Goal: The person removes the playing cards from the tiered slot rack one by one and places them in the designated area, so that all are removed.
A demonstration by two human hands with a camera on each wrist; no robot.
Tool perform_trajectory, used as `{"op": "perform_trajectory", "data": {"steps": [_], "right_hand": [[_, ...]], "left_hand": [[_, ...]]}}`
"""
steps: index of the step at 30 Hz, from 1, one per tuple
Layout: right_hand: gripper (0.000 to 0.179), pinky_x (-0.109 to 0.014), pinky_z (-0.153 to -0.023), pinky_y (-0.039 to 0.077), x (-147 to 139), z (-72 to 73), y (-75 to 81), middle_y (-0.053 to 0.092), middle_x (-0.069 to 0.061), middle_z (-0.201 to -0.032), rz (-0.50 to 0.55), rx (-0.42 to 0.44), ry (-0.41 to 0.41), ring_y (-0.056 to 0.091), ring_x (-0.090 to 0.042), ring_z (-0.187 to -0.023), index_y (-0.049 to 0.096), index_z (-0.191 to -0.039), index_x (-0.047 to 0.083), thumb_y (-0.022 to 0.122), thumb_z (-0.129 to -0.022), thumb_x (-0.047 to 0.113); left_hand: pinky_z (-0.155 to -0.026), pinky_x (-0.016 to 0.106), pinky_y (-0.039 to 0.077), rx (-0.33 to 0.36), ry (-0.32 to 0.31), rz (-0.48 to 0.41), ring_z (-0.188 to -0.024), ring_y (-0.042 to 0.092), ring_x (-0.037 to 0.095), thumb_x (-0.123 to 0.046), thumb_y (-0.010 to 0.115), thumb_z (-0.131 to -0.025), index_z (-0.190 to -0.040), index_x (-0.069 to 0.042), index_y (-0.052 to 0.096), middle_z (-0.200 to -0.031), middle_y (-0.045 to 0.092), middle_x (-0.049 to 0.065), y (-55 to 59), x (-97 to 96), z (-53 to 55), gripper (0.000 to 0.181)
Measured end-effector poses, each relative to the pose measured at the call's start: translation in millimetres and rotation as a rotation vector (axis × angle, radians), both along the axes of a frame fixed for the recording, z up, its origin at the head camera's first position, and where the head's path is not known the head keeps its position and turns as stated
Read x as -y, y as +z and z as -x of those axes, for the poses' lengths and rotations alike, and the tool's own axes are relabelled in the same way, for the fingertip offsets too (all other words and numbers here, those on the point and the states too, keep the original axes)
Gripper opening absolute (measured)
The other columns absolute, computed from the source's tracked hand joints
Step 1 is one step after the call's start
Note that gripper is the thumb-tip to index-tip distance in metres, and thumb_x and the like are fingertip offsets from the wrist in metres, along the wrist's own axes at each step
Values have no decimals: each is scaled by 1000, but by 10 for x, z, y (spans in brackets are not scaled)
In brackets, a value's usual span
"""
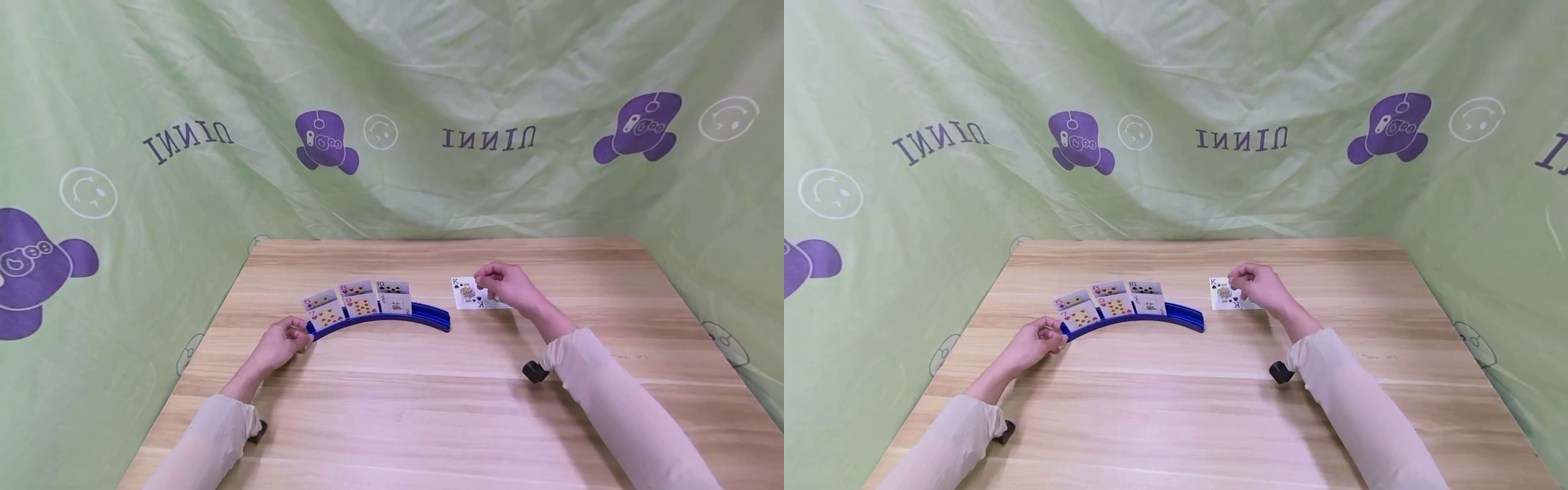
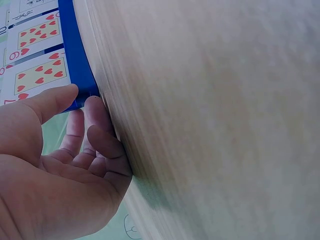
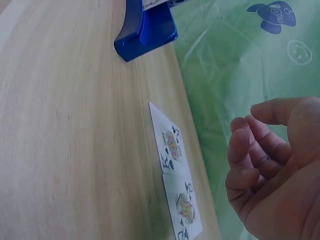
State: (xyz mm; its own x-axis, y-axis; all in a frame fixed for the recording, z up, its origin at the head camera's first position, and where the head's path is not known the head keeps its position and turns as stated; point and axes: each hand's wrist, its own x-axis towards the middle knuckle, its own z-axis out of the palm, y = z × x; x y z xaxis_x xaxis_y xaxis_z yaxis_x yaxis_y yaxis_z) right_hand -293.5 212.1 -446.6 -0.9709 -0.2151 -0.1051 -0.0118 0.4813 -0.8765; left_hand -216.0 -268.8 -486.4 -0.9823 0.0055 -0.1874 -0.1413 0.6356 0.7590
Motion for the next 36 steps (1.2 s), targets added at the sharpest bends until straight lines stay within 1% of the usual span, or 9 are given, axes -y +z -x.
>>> {"op": "perform_trajectory", "data": {"steps": [3, 6, 10, 14, 19, 23, 29, 31, 36], "right_hand": [[30, -26, -59, 46, 44, -33, 17, 67, -23, -108, 3, -10, 17, 58, -14, -72, 60, -122, -4, 57, -99, 15], [30, -23, -58, 43, 88, -58, 30, 66, -26, -108, 16, -23, 29, 59, -16, -73, 60, -121, -4, 58, -98, 16], [29, -22, -56, 41, 137, -87, 25, 66, -27, -105, 27, -31, 39, 61, -19, -73, 62, -119, -2, 60, -98, 17], [28, -27, -59, 46, 189, -116, 16, 67, -26, -104, 45, -36, 55, 60, -18, -71, 62, -117, -4, 60, -97, 15], [27, -35, -67, 52, 254, -142, -2, 67, -21, -100, 44, -30, 66, 59, -17, -70, 63, -117, -4, 60, -97, 15], [27, -37, -70, 53, 308, -176, 2, 67, -23, -99, 46, -40, 82, 59, -18, -70, 63, -116, -4, 60, -96, 13], [29, -39, -72, 54, 404, -227, 52, 68, -23, -99, 67, -66, 100, 60, -18, -70, 63, -116, -5, 63, -96, 16], [28, -40, -73, 54, 437, -235, 59, 68, -22, -98, 73, -65, 98, 61, -17, -69, 64, -115, -4, 64, -95, 16], [27, -44, -76, 54, 514, -270, 77, 69, -11, -97, 62, -55, 92, 62, -18, -70, 65, -115, -1, 64, -95, 18]], "left_hand": [[-63, 25, 49, 3, 5, -6, -69, 62, 14, -5, 66, -89, -113, 3, 57, -90, 71, 15, 1, -7, -4, 28], [-63, 25, 49, 6, 2, -6, -70, 61, 13, -5, 66, -89, -114, 4, 56, -92, 71, 16, 3, -9, -7, 28], [-63, 25, 49, 4, -7, 3, -70, 61, 12, -6, 66, -89, -115, 4, 56, -92, 71, 16, 10, -7, -10, 29], [-63, 25, 49, -1, -7, 10, -69, 61, 13, -6, 67, -89, -114, 4, 56, -92, 71, 16, 18, -7, -11, 29], [-64, 25, 48, 2, 4, 18, -70, 61, 13, -6, 66, -89, -114, 3, 57, -92, 72, 15, 12, -11, -10, 29], [-64, 25, 48, -1, -3, 17, -70, 61, 12, -6, 67, -89, -115, 3, 57, -92, 72, 15, 13, -13, -13, 29], [-64, 25, 48, 1, -2, 16, -70, 61, 13, -7, 66, -90, -114, 3, 56, -92, 71, 16, 20, -9, -13, 28], [-64, 25, 48, 2, 1, 16, -70, 61, 13, -6, 66, -90, -114, 3, 56, -91, 72, 15, 15, -6, -10, 28], [-64, 26, 48, -1, 3, 18, -69, 62, 13, -7, 66, -90, -114, 2, 57, -91, 72, 14, -2, 2, -4, 27]]}}
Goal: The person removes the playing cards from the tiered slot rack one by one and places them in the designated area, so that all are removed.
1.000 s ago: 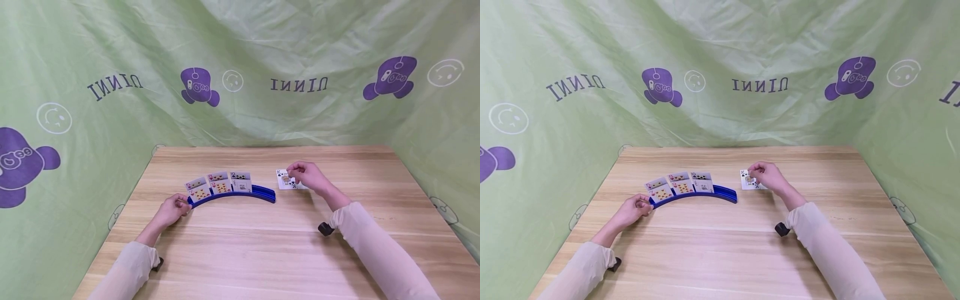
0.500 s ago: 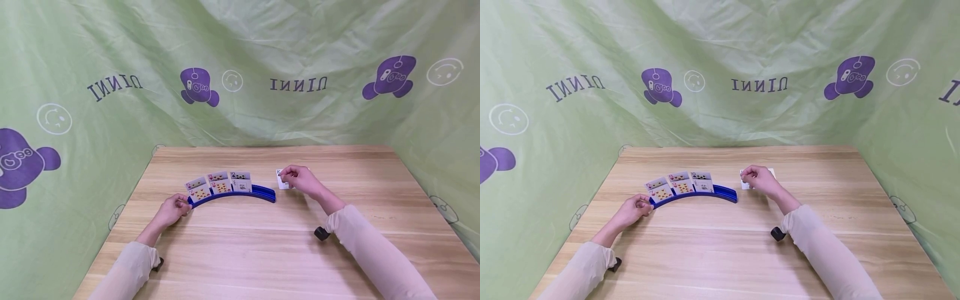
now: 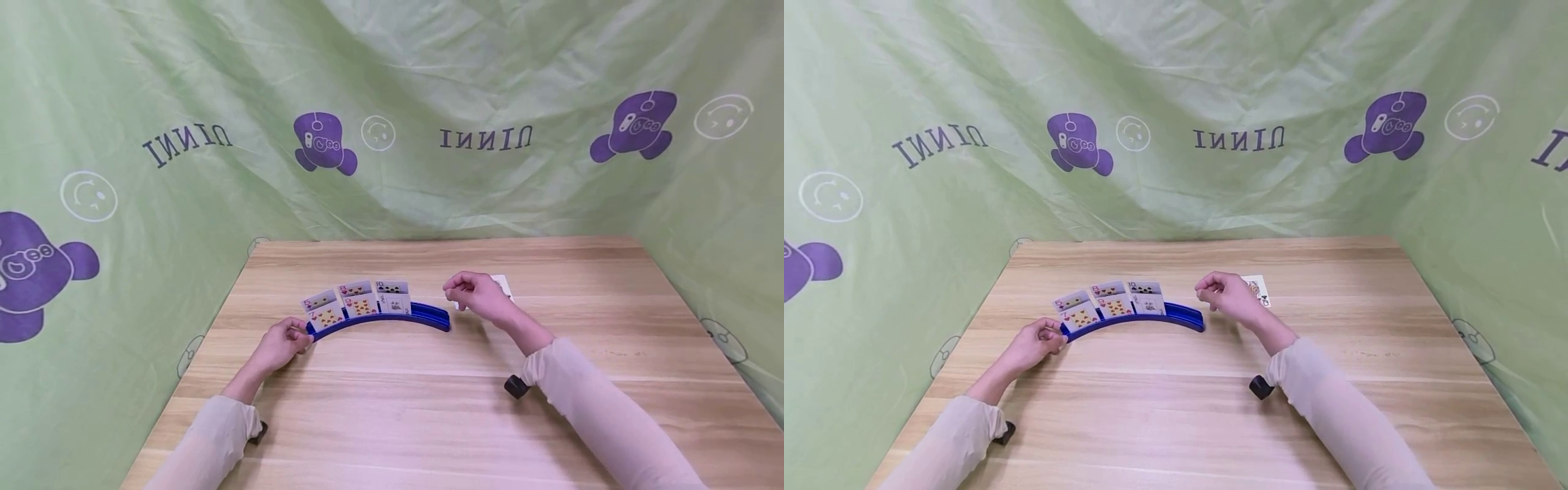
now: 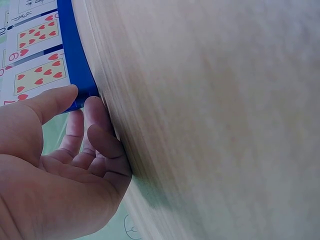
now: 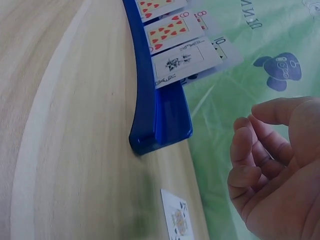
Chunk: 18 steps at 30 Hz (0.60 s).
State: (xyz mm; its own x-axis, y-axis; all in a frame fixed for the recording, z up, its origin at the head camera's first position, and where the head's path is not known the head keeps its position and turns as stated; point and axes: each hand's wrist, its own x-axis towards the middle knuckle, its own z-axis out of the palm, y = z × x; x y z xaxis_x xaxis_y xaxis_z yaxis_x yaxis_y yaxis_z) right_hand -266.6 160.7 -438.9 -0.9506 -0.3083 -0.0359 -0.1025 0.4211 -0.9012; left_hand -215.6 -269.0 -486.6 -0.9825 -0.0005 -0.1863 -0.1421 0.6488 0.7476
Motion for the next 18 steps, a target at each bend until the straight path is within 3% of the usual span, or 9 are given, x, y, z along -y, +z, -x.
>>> {"op": "perform_trajectory", "data": {"steps": [12, 18], "right_hand": [[24, -51, -79, 55, 192, -62, 0, 68, -11, -98, 18, -13, 14, 65, -30, -79, 66, -113, 2, 67, -93, 15], [27, -50, -77, 57, 253, -66, -35, 67, -12, -98, 27, -42, 23, 65, -26, -78, 64, -114, -3, 66, -92, 12]], "left_hand": [[-63, 25, 48, -1, 1, -18, -68, 61, 13, -7, 67, -89, -115, 3, 57, -91, 72, 15, 2, 2, -8, 29], [-63, 24, 47, -7, 2, -18, -67, 61, 11, -7, 68, -90, -114, 3, 57, -89, 71, 13, -2, -2, -9, 28]]}}
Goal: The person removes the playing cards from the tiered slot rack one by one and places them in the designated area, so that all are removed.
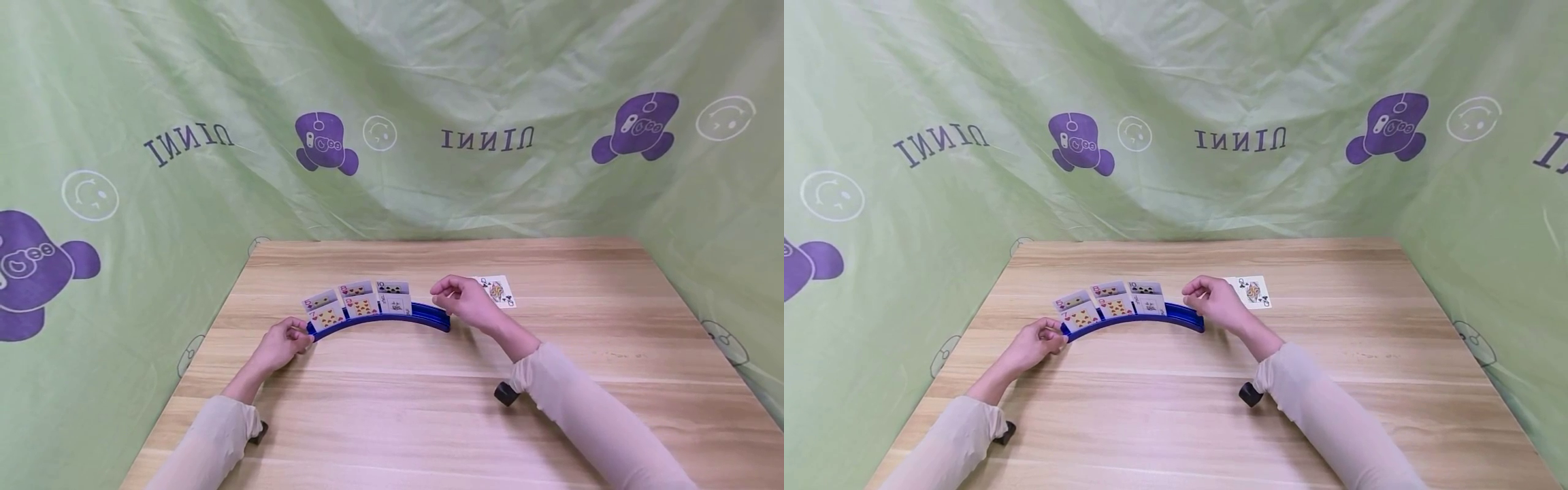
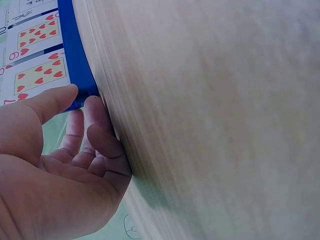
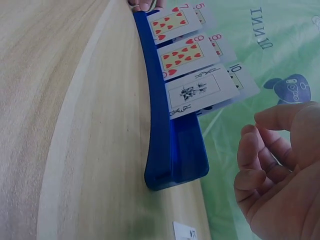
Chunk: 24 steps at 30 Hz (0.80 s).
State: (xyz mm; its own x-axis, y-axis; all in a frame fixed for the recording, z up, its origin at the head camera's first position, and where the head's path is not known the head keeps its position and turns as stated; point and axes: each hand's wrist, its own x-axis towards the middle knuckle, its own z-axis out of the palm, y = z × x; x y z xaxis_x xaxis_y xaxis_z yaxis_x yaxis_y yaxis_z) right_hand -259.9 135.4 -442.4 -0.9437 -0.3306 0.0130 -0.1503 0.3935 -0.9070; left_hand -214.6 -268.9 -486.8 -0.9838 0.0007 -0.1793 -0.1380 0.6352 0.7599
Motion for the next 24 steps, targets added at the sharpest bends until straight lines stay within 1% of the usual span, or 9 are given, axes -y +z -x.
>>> {"op": "perform_trajectory", "data": {"steps": [2, 9, 11, 15, 24], "right_hand": [[26, -47, -75, 57, 19, 2, -14, 67, -13, -98, 4, -7, 1, 64, -24, -76, 65, -113, -2, 66, -91, 12], [21, -36, -69, 57, 98, 8, -56, 68, -14, -96, 13, -27, 8, 62, -17, -69, 67, -108, 0, 66, -90, 10], [19, -33, -67, 56, 124, 11, -62, 68, -14, -96, 7, -39, 4, 62, -16, -68, 67, -107, 0, 66, -90, 9], [18, -30, -65, 56, 170, 13, -57, 69, -13, -96, -10, -55, -6, 61, -14, -67, 68, -106, 2, 66, -90, 8], [17, -28, -64, 53, 258, 1, -7, 70, -10, -96, -50, -42, -12, 64, -14, -68, 68, -105, 6, 67, -90, 14]], "left_hand": [[-63, 25, 47, -2, -6, 3, -67, 61, 11, -7, 67, -90, -114, 3, 57, -89, 71, 13, -5, 1, 1, 28], [-65, 26, 48, 15, 9, 1, -69, 61, 14, -7, 67, -90, -114, 2, 57, -91, 71, 14, -14, 6, 1, 28], [-65, 26, 48, 14, 5, 3, -70, 62, 14, -7, 66, -90, -115, 2, 57, -92, 71, 14, -15, 10, 2, 28], [-65, 26, 48, 9, 4, -2, -70, 62, 14, -6, 66, -90, -115, 2, 57, -92, 72, 15, -13, 7, 5, 28], [-64, 25, 47, 10, 0, 4, -69, 61, 13, -6, 66, -90, -115, 3, 57, -92, 72, 15, -13, 4, -3, 29]]}}
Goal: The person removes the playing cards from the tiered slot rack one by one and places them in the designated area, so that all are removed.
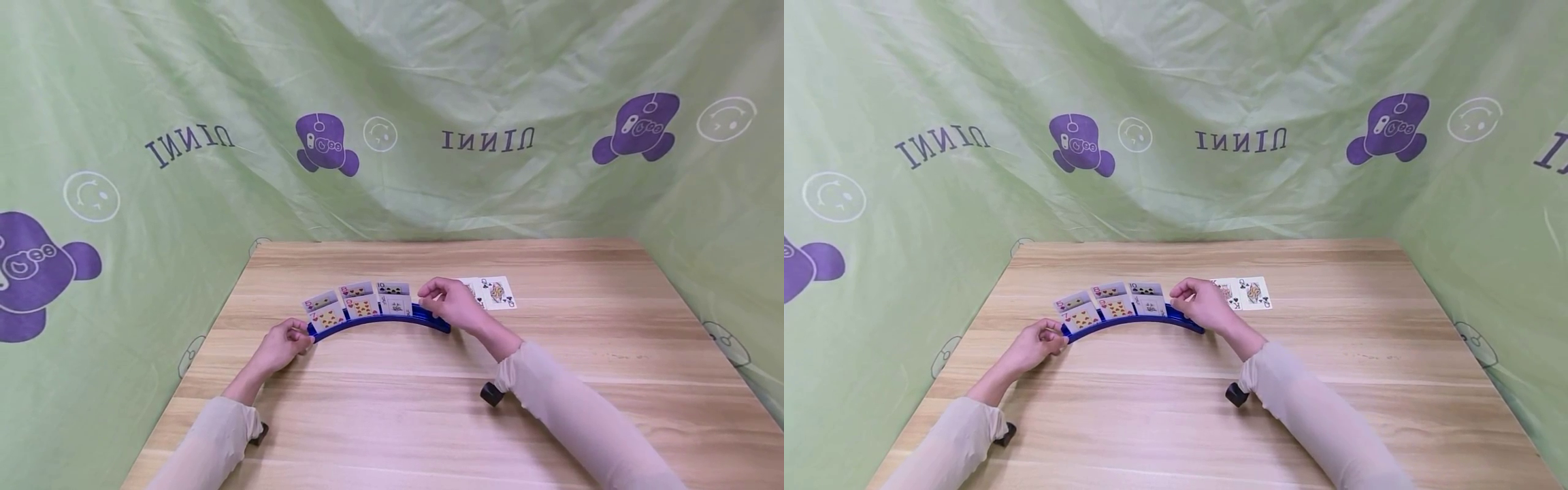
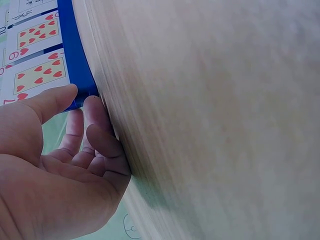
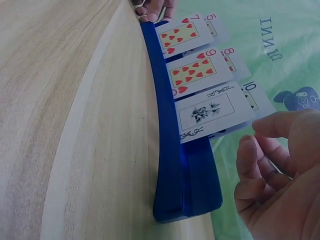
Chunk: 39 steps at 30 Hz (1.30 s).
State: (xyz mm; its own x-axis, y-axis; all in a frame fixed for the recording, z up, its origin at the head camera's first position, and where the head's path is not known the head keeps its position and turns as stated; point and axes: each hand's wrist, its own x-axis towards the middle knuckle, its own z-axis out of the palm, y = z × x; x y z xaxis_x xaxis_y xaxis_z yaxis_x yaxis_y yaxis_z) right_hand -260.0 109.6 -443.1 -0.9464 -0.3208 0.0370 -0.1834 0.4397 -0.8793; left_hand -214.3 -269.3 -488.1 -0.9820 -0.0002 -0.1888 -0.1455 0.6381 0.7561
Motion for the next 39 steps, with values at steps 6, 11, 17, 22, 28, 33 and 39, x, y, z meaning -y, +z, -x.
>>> {"op": "perform_trajectory", "data": {"steps": [6, 11, 17, 22, 28, 33, 39], "right_hand": [[16, -29, -64, 53, 51, 5, 9, 70, -9, -95, -19, 3, -4, 66, -16, -70, 68, -103, 8, 69, -89, 15], [15, -28, -65, 54, 97, 24, 9, 70, -8, -94, -24, 6, 1, 66, -18, -72, 69, -102, 8, 70, -89, 15], [13, -28, -63, 53, 142, 35, 7, 70, -8, -93, -38, -1, 9, 63, -12, -67, 69, -100, 8, 70, -89, 15], [11, -29, -64, 54, 167, 26, 9, 69, -8, -92, -39, 7, 26, 62, -12, -67, 69, -99, 7, 70, -90, 13], [10, -30, -63, 54, 196, 32, -1, 69, -8, -91, -38, 10, 36, 62, -12, -66, 69, -97, 8, 71, -90, 15], [9, -29, -63, 53, 183, 49, -13, 69, -8, -93, -39, -5, 41, 61, -12, -66, 69, -98, 8, 70, -91, 15], [10, -29, -63, 53, 145, 61, -19, 70, -9, -96, -37, -12, 31, 62, -13, -66, 69, -99, 8, 69, -91, 15]], "left_hand": [[-65, 26, 48, -2, 8, 8, -70, 62, 14, -6, 66, -90, -116, 3, 57, -93, 72, 15, -6, 5, -3, 29], [-65, 25, 48, -4, 11, -2, -70, 61, 13, -5, 67, -90, -116, 3, 57, -92, 72, 15, -17, 6, 7, 29], [-64, 25, 48, -2, 4, -8, -69, 61, 14, -5, 67, -89, -116, 4, 57, -91, 72, 16, -23, 4, 2, 30], [-65, 26, 48, -3, 10, 0, -70, 61, 14, -6, 67, -90, -116, 2, 57, -92, 72, 14, -18, 10, 9, 30], [-68, 27, 48, 5, 12, -3, -72, 62, 15, -7, 67, -90, -117, 2, 57, -93, 72, 14, -22, 19, 12, 30], [-68, 27, 49, 16, 11, -6, -75, 62, 16, -7, 66, -91, -118, 2, 56, -95, 71, 15, 12, -1, 16, 29], [-65, 26, 48, 17, 16, -8, -74, 61, 16, -6, 66, -91, -117, 3, 56, -94, 71, 16, 26, -8, -8, 29]]}}
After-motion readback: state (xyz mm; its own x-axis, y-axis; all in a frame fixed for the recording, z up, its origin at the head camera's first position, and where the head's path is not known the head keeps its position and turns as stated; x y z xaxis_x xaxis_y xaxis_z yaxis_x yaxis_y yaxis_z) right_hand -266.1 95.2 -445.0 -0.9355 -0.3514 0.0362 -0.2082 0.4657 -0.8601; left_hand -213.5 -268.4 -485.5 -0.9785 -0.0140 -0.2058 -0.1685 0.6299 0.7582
